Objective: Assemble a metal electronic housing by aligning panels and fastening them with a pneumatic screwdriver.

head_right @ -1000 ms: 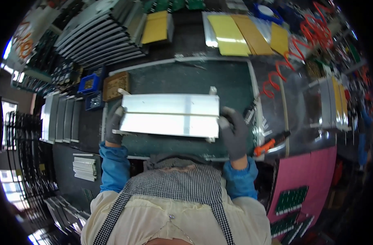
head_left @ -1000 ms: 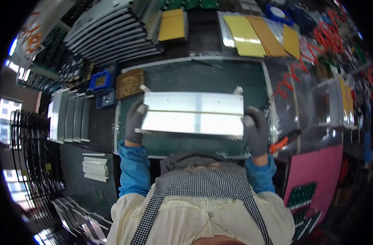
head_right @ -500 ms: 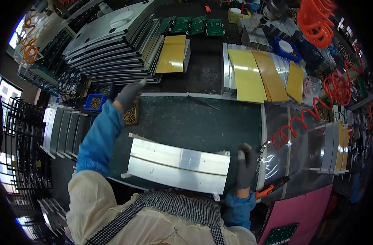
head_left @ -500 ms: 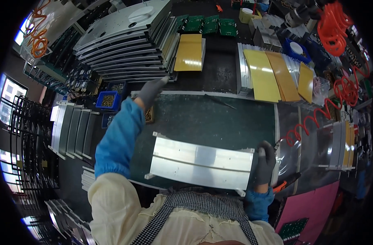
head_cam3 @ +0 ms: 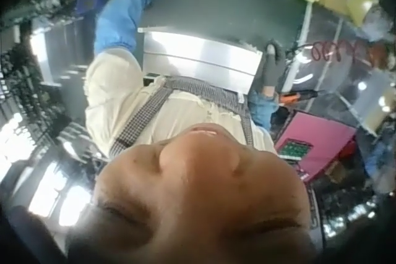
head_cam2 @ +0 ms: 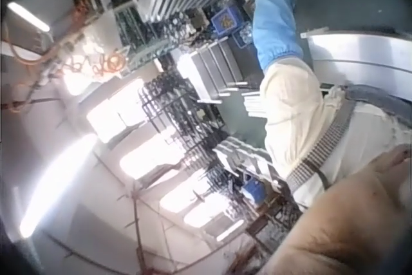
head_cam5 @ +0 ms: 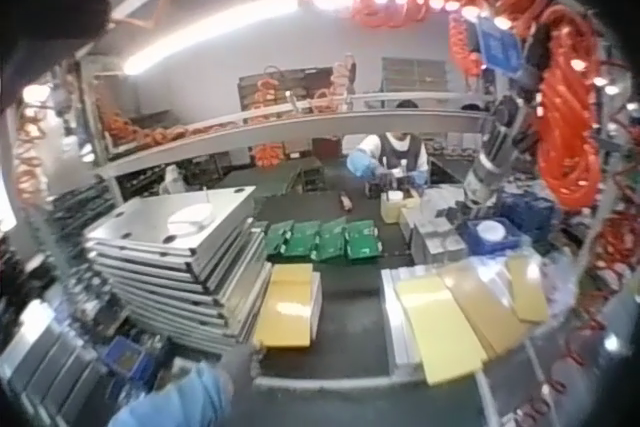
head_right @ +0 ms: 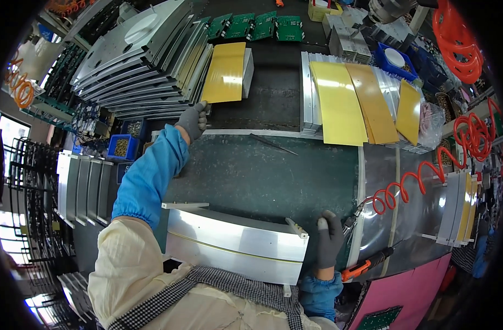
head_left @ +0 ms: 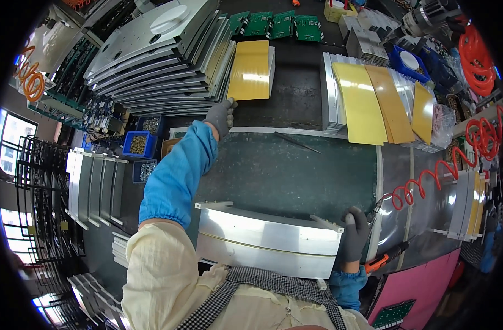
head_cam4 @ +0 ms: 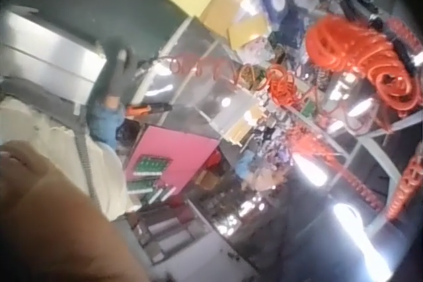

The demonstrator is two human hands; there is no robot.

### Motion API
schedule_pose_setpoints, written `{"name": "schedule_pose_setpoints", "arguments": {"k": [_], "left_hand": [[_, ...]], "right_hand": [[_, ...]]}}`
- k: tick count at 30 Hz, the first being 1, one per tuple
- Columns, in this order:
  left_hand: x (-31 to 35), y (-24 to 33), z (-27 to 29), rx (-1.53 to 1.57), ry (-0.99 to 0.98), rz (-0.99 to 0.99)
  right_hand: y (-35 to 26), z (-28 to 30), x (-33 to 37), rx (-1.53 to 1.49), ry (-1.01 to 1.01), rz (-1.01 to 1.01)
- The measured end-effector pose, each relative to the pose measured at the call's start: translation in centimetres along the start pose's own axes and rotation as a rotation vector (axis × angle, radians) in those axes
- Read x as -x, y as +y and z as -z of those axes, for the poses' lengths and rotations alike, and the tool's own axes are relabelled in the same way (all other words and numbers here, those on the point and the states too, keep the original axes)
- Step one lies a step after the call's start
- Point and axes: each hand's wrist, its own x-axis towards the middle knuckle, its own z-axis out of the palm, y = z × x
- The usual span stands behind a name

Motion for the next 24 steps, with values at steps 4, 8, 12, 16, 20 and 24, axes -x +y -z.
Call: {"name": "schedule_pose_setpoints", "arguments": {"k": [4,8,12,16,20,24], "left_hand": [[0.9,0.1,-0.4,0.009,0.05,0.014],[0.4,0.1,-0.5,0.041,0.01,0.033],[0.2,-0.3,1.0,-0.007,-0.041,-0.016],[1.6,-0.4,1.7,0.084,-0.012,-0.05],[4.0,0.7,1.9,0.078,-0.014,-0.166],[7.5,3.6,-0.4,-0.109,-0.067,-0.361]], "right_hand": [[1.2,0.0,-0.4,0.062,-0.084,0.098],[0.7,-0.2,0.4,0.137,-0.089,0.097],[0.9,0.9,1.3,0.15,-0.066,0.089],[0.5,1.1,1.7,0.156,-0.05,0.115],[0.8,0.4,1.9,0.213,-0.039,0.16],[-0.1,0.8,2.1,0.216,-0.034,0.195]]}}
